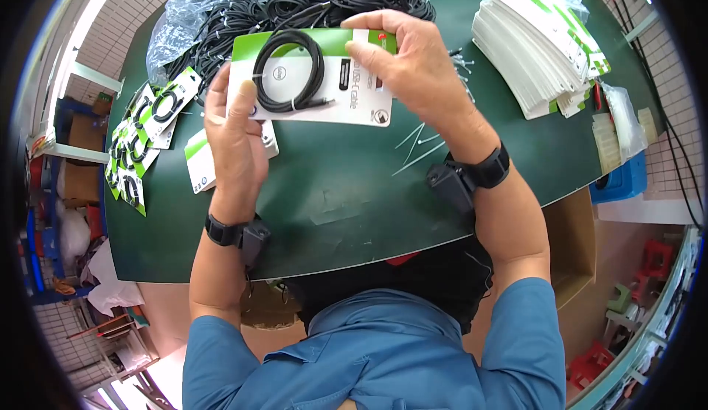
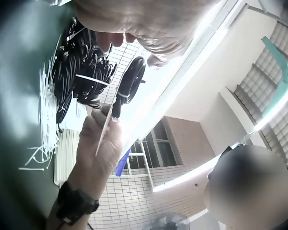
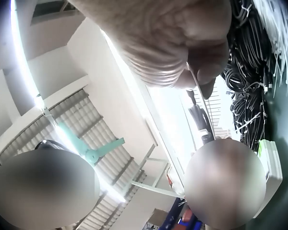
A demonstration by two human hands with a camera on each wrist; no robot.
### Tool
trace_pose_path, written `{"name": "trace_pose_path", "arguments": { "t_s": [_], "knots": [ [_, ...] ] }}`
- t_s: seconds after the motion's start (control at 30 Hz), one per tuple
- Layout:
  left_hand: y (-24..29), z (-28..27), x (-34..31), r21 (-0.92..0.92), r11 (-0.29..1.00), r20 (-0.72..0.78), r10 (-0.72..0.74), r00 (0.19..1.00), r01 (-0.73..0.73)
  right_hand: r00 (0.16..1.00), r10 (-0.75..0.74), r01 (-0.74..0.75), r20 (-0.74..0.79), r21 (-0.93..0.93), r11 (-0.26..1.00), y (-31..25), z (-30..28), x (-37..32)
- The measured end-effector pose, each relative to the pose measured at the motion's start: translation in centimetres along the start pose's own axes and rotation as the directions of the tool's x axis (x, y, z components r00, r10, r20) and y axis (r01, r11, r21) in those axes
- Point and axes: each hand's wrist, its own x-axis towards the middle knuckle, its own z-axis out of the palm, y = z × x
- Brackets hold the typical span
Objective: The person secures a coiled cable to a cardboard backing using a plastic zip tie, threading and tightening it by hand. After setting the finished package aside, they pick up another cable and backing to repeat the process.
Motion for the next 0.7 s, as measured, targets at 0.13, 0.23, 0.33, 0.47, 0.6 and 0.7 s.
{"name": "trace_pose_path", "arguments": {
  "t_s": [0.13, 0.23, 0.33, 0.47, 0.6, 0.7],
  "knots": [
    [1.1, -0.4, 1.0, 0.146, 0.966, 0.030, 0.212, 0.977, -0.214, 0.981, 0.160, -0.172, 0.105, 0.120, 0.978, 0.8, -0.6, 0.3],
    [1.5, -1.0, 1.6, 0.264, 0.937, 0.062, 0.222, 0.973, -0.230, 0.961, 0.205, -0.246, 0.187, 0.231, 0.941, 1.6, -0.8, 0.6],
    [1.4, -1.3, 1.7, 0.300, 0.933, 0.085, 0.183, 0.979, -0.201, 0.951, 0.192, -0.248, 0.243, 0.226, 0.942, 2.0, -0.9, 0.7],
    [1.7, -1.0, 1.6, 0.415, 0.898, 0.100, 0.112, 0.989, -0.144, 0.946, 0.202, -0.258, 0.254, 0.208, 0.944, 1.7, -0.8, 0.6],
    [2.1, -1.5, 1.7, 0.662, 0.726, 0.209, 0.058, 0.976, -0.185, 0.943, 0.208, -0.256, 0.258, 0.167, 0.952, 1.7, -0.7, 0.6],
    [2.6, -1.0, 1.1, 0.743, 0.643, 0.242, 0.001, 0.970, -0.186, 0.922, 0.274, -0.336, 0.273, 0.212, 0.918, 1.2, -0.4, 0.4]
  ]
}}
